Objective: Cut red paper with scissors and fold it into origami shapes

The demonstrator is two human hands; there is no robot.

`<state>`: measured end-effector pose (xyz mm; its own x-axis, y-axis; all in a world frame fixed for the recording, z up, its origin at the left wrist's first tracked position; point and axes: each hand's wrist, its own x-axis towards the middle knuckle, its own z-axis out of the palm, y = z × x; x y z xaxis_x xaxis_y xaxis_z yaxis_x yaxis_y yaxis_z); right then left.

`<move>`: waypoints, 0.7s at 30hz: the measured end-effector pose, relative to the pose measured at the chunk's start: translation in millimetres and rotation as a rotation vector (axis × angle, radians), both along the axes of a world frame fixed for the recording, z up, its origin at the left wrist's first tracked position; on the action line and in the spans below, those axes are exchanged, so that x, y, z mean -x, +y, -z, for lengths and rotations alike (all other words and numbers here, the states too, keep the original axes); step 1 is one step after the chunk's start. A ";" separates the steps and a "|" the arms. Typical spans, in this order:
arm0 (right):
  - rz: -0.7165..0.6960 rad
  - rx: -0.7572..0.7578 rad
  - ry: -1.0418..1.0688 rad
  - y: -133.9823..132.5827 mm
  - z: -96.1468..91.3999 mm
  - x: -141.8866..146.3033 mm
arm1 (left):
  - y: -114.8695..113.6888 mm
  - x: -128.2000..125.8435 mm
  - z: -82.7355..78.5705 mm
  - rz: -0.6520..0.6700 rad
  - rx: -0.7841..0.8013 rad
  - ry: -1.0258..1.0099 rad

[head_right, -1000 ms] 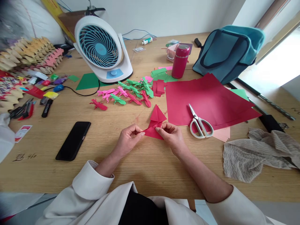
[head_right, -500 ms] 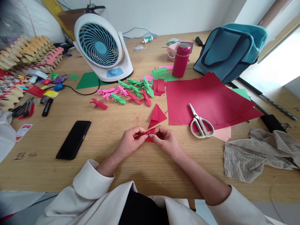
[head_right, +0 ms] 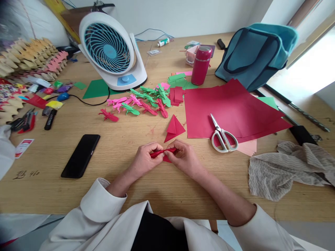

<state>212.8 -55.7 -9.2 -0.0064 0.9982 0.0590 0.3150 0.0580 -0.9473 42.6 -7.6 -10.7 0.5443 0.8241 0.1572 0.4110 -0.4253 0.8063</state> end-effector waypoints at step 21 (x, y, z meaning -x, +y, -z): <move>-0.214 0.151 0.080 5.0 1.3 -23.8 | 8.5 9.1 -5.1 0.028 0.383 -0.050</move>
